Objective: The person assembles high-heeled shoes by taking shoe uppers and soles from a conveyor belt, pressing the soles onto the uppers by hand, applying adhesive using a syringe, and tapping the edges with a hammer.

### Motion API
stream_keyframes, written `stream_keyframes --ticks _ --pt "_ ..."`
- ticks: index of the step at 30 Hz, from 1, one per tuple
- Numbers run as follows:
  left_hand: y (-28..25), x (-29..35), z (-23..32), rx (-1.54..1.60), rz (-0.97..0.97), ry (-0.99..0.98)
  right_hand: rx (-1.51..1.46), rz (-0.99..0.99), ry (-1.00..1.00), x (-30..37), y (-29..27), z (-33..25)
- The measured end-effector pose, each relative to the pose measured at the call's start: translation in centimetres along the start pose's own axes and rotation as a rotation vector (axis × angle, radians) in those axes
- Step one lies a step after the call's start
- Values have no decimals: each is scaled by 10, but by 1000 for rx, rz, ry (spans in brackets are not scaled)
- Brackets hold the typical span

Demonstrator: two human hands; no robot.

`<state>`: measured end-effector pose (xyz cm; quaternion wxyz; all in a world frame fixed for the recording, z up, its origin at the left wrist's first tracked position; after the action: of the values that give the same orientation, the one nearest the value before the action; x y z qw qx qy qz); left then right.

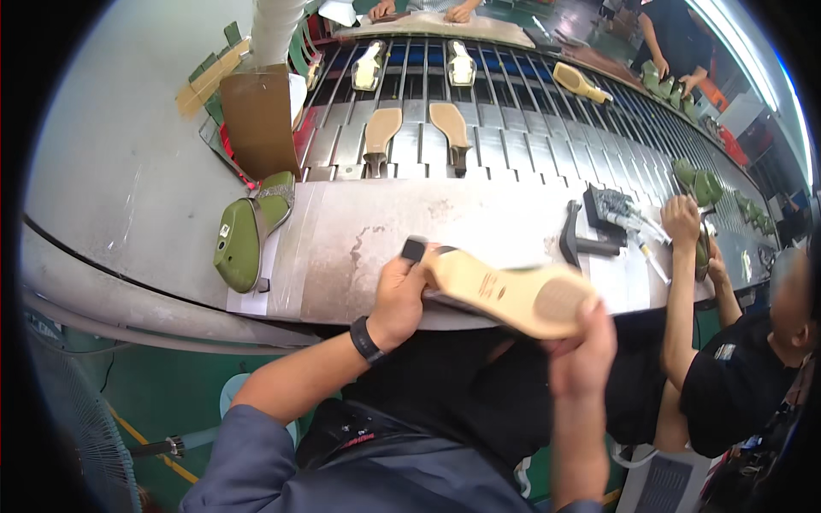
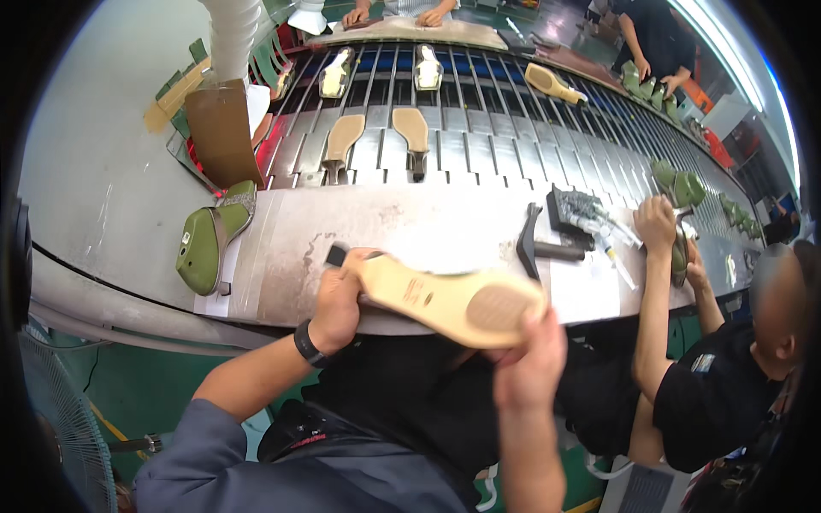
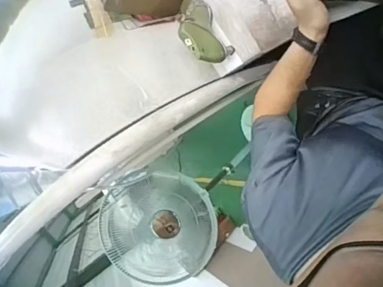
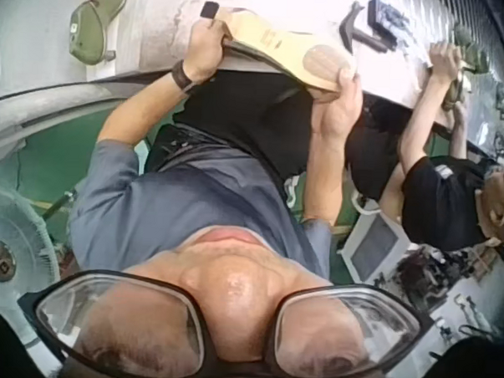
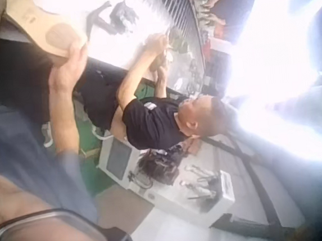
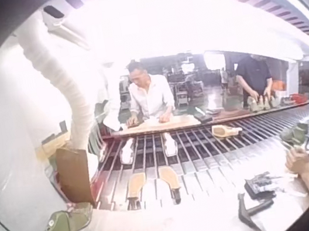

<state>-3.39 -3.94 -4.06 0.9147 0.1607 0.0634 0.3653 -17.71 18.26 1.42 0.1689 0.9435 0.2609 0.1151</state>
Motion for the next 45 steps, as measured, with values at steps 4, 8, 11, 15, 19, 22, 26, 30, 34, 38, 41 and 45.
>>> stream_keyframes --ticks 4,8,11,15,19,22,26,30,34,38,41,45 --pt "-26 -43 35 -105 46 142 -83 -162 238 44 2 55" --pt "-5 -63 73 -425 -298 275 1067 -368 -439 18 23 24" --pt "18 -57 80 -525 -413 353 887 -353 -415 0 83 -23" --pt "7 -66 61 -225 -431 218 1104 -653 -807 -19 132 -52" --pt "-4 -60 58 -250 -422 269 1114 -617 -1026 1 127 -40" --pt "-5 -58 52 -244 -402 333 1125 -541 -1242 8 130 -27" --pt "-2 -57 55 -351 -424 392 1144 -466 -1326 -9 137 -1" --pt "-1 -56 58 -367 -402 394 1149 -437 -1299 -7 140 1" --pt "-3 -56 58 -375 -411 423 1174 -439 -1251 -6 140 1" --pt "-3 -55 58 -389 -408 461 1176 -437 -1249 -6 142 1" --pt "-2 -60 59 -380 -359 412 1151 -398 -1318 -16 144 4" --pt "6 -93 74 -397 -370 283 1122 -287 -1362 -53 148 -1"
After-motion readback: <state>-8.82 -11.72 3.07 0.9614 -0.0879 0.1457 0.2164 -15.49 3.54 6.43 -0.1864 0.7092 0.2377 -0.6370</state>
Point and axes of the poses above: each hand's wrist, its own x-axis away from the middle knuckle, its own y-axis out of the palm, z = x × y, the point moved 3 cm from there along -x, towards the middle knuckle, and after that the axes turned 4 degrees about x, right-handed, at the moved point
